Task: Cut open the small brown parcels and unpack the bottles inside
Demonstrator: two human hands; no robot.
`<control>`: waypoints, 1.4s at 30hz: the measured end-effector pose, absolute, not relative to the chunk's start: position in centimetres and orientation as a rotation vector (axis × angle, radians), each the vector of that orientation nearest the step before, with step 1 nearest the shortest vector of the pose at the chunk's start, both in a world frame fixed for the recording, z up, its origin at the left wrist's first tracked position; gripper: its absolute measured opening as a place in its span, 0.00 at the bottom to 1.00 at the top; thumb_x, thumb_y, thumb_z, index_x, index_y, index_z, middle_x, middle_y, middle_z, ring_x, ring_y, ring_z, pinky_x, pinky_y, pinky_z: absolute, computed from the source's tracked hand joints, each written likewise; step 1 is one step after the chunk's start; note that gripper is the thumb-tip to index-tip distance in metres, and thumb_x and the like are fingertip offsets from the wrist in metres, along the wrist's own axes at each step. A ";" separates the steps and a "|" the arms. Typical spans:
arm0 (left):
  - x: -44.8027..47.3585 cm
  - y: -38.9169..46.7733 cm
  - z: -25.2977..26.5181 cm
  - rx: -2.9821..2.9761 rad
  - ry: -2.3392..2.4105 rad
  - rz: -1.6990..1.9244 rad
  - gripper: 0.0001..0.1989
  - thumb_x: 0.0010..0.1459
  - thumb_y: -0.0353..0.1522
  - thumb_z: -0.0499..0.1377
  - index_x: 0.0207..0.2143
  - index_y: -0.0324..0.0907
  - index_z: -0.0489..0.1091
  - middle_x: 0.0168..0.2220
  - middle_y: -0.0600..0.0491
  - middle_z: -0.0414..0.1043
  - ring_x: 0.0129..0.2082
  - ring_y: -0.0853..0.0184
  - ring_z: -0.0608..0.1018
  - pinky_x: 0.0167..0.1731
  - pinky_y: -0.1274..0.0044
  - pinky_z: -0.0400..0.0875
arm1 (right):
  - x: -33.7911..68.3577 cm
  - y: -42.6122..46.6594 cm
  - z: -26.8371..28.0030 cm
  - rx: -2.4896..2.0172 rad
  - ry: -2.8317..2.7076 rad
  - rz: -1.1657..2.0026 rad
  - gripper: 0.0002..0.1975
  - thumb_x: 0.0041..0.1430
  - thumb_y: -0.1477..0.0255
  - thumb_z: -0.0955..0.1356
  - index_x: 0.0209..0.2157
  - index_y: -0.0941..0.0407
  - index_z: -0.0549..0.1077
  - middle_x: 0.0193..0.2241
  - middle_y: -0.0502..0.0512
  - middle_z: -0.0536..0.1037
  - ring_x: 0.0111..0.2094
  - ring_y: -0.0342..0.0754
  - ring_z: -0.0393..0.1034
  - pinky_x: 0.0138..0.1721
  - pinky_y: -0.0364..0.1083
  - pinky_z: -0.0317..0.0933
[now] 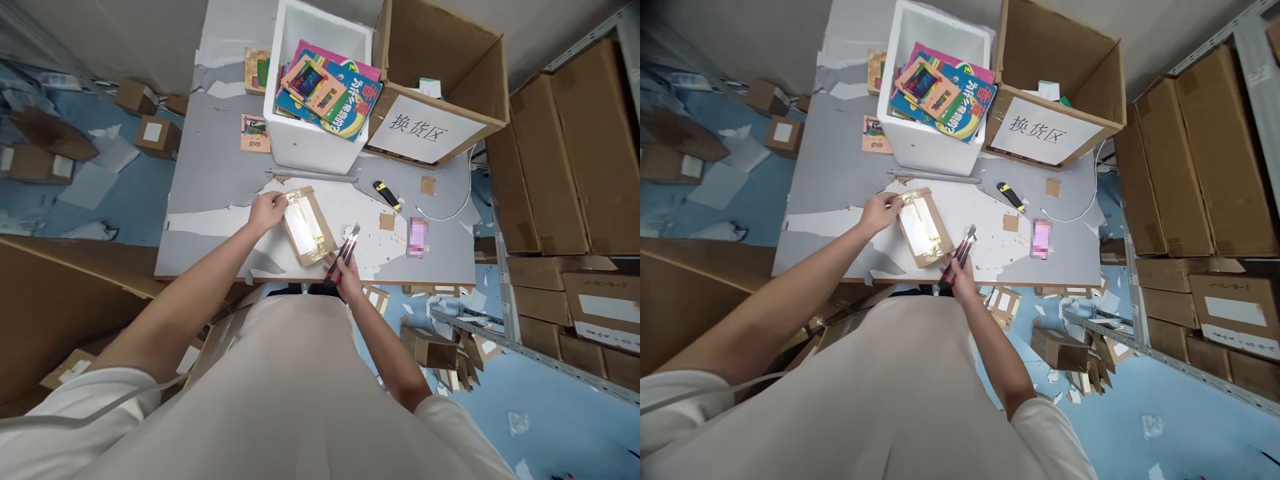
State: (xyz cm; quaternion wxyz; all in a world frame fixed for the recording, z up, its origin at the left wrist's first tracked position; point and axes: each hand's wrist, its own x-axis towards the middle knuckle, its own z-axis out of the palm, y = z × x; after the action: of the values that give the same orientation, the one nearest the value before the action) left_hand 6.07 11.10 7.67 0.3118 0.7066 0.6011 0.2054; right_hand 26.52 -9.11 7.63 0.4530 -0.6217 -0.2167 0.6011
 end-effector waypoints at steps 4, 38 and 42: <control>2.6 5.4 7.5 1.622 1.752 0.595 0.20 0.53 0.46 0.55 0.39 0.39 0.71 0.37 0.47 0.77 0.36 0.62 0.77 0.40 0.72 0.71 | 29.0 -3.8 7.6 -1.437 -0.543 1.284 0.24 0.57 0.55 0.66 0.52 0.47 0.58 0.45 0.55 0.75 0.41 0.46 0.73 0.39 0.47 0.69; 6.3 5.6 7.8 2.403 1.417 0.248 0.60 0.34 0.58 0.63 0.64 0.35 0.50 0.59 0.34 0.59 0.60 0.43 0.59 0.61 0.54 0.38 | 36.7 -2.5 12.9 -1.893 -1.324 1.733 0.31 0.63 0.72 0.63 0.65 0.44 0.52 0.25 0.45 0.70 0.14 0.35 0.63 0.14 0.36 0.59; 6.2 5.4 7.6 2.426 1.395 0.261 0.59 0.36 0.57 0.63 0.64 0.34 0.50 0.58 0.34 0.59 0.59 0.43 0.59 0.61 0.54 0.38 | 38.0 -1.4 14.0 -1.954 -1.504 1.812 0.29 0.64 0.72 0.63 0.65 0.44 0.54 0.24 0.45 0.70 0.14 0.35 0.61 0.14 0.36 0.57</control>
State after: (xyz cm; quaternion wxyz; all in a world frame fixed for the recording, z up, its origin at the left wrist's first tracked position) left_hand 6.25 5.43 7.61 0.1648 0.8513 0.4897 0.0915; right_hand 37.96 -1.35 13.98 0.0405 -0.6381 -0.4911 0.5917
